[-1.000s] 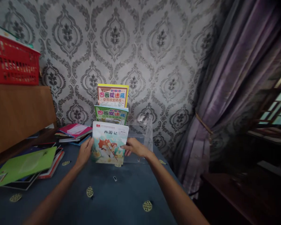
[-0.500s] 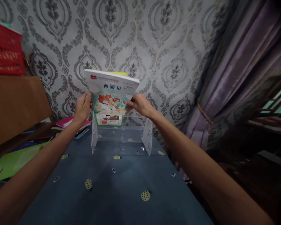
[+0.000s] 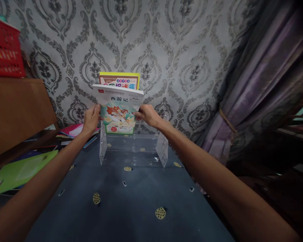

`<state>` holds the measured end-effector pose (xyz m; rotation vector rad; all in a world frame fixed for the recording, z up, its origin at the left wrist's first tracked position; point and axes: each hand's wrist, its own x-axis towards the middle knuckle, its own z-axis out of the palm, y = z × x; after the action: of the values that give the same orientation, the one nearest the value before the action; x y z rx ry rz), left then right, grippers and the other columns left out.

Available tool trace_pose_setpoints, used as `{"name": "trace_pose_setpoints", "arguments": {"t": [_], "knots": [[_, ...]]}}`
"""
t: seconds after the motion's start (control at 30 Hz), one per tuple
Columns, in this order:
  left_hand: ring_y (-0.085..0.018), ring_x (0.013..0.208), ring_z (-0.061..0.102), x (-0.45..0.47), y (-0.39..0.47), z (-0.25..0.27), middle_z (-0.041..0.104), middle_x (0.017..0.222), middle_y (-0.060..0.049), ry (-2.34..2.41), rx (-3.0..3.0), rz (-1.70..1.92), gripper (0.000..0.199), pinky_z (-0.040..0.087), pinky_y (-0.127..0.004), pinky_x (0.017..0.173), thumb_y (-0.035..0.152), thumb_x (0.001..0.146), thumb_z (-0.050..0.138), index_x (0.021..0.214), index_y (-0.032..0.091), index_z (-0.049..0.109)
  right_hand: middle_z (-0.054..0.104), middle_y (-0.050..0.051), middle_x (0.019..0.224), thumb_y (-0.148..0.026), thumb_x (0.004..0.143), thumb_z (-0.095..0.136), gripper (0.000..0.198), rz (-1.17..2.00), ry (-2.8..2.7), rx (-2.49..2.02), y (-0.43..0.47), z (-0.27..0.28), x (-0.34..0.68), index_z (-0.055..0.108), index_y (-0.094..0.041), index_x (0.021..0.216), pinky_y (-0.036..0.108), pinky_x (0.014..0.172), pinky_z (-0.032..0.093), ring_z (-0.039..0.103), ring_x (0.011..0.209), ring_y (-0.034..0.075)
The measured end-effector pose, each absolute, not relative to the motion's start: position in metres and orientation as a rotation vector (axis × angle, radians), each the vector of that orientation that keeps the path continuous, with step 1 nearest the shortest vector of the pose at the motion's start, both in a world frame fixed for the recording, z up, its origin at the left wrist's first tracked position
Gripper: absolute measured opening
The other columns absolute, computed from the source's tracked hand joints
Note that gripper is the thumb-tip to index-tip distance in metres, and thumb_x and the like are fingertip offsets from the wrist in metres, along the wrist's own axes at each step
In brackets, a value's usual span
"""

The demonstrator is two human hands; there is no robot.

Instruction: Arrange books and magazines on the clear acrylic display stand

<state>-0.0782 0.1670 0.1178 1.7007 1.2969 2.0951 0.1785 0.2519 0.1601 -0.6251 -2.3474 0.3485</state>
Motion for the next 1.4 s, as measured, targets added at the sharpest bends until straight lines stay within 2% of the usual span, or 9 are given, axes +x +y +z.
{"name": "trace_pose_setpoints", "arguments": {"t": [0.23, 0.43, 0.5, 0.57, 0.63, 0.77, 0.93, 1.27, 1.4], "knots": [[-0.015, 0.064, 0.056, -0.091, 0.174, 0.1, 0.055, 0.071, -0.001, 1.484, 1.745, 1.963, 0.048, 0.049, -0.023, 0.051, 0.064, 0.089, 0.047, 0.075, 0.019, 0.056, 0.07, 0.003, 0.067, -0.032, 0.092, 0.067, 0.019, 0.269, -2.403, -0.709, 0.261, 0.147, 0.174, 0.066, -0.016, 0.08, 0.03, 0.068, 0.054, 0.071, 0.068, 0.022], [-0.018, 0.068, 0.056, -0.091, 0.173, 0.098, 0.054, 0.066, -0.001, 1.915, 1.941, 1.845, 0.034, 0.048, -0.03, 0.068, 0.045, 0.093, 0.044, 0.071, 0.02, 0.052, 0.069, 0.0, 0.064, -0.03, 0.089, 0.069, 0.014, 0.371, -2.364, -0.754, 0.269, 0.125, 0.17, 0.067, -0.017, 0.082, 0.027, 0.061, 0.05, 0.068, 0.062, 0.019], [-0.019, 0.072, 0.058, -0.088, 0.172, 0.099, 0.059, 0.071, -0.002, 1.999, 1.964, 1.857, 0.027, 0.048, -0.032, 0.073, 0.041, 0.092, 0.046, 0.077, 0.02, 0.054, 0.07, 0.001, 0.067, -0.029, 0.089, 0.068, 0.012, 0.345, -2.337, -0.792, 0.268, 0.122, 0.17, 0.067, -0.017, 0.085, 0.027, 0.062, 0.049, 0.068, 0.064, 0.019], [-0.021, 0.079, 0.061, -0.085, 0.172, 0.101, 0.066, 0.084, -0.006, 2.017, 1.94, 1.897, 0.021, 0.048, -0.033, 0.075, 0.039, 0.091, 0.049, 0.092, 0.019, 0.056, 0.072, 0.003, 0.071, -0.029, 0.089, 0.068, 0.013, 0.258, -2.326, -0.863, 0.264, 0.121, 0.17, 0.067, -0.017, 0.087, 0.028, 0.064, 0.047, 0.068, 0.068, 0.02], [-0.023, 0.087, 0.063, -0.082, 0.171, 0.101, 0.068, 0.096, -0.009, 2.055, 1.925, 1.894, 0.024, 0.049, -0.035, 0.079, 0.038, 0.091, 0.05, 0.102, 0.018, 0.056, 0.073, 0.005, 0.077, -0.034, 0.089, 0.069, 0.016, 0.169, -2.297, -0.962, 0.259, 0.121, 0.17, 0.067, -0.018, 0.09, 0.028, 0.065, 0.046, 0.068, 0.072, 0.02], [-0.029, 0.097, 0.064, -0.08, 0.169, 0.101, 0.067, 0.097, -0.014, 2.274, 2.034, 1.638, 0.026, 0.049, -0.04, 0.085, 0.04, 0.095, 0.042, 0.089, 0.018, 0.055, 0.075, 0.007, 0.086, -0.041, 0.09, 0.068, 0.023, 0.141, -2.241, -1.109, 0.254, 0.119, 0.17, 0.065, -0.019, 0.098, 0.027, 0.065, 0.043, 0.068, 0.079, 0.022], [-0.03, 0.097, 0.065, -0.079, 0.165, 0.101, 0.068, 0.096, -0.015, 2.353, 2.091, 1.457, 0.029, 0.049, -0.04, 0.084, 0.04, 0.098, 0.032, 0.088, 0.02, 0.051, 0.073, 0.006, 0.083, -0.033, 0.096, 0.058, 0.018, 0.249, -2.345, -0.936, 0.254, 0.113, 0.167, 0.067, -0.019, 0.102, 0.027, 0.065, 0.045, 0.068, 0.075, 0.021], [-0.03, 0.095, 0.066, -0.078, 0.167, 0.102, 0.068, 0.092, -0.015, 2.328, 2.086, 1.489, 0.027, 0.049, -0.04, 0.085, 0.039, 0.098, 0.029, 0.086, 0.022, 0.046, 0.073, 0.007, 0.085, -0.047, 0.1, 0.05, 0.035, 0.414, -2.368, -0.882, 0.259, 0.113, 0.163, 0.068, -0.017, 0.105, 0.025, 0.066, 0.048, 0.068, 0.072, 0.02], [-0.029, 0.094, 0.065, -0.081, 0.167, 0.103, 0.066, 0.089, -0.014, 2.28, 2.101, 1.48, 0.027, 0.049, -0.041, 0.085, 0.04, 0.097, 0.027, 0.084, 0.023, 0.044, 0.074, 0.007, 0.089, -0.045, 0.099, 0.05, 0.036, 0.422, -2.384, -0.877, 0.26, 0.111, 0.162, 0.067, -0.016, 0.113, 0.026, 0.067, 0.047, 0.067, 0.072, 0.019]]}}
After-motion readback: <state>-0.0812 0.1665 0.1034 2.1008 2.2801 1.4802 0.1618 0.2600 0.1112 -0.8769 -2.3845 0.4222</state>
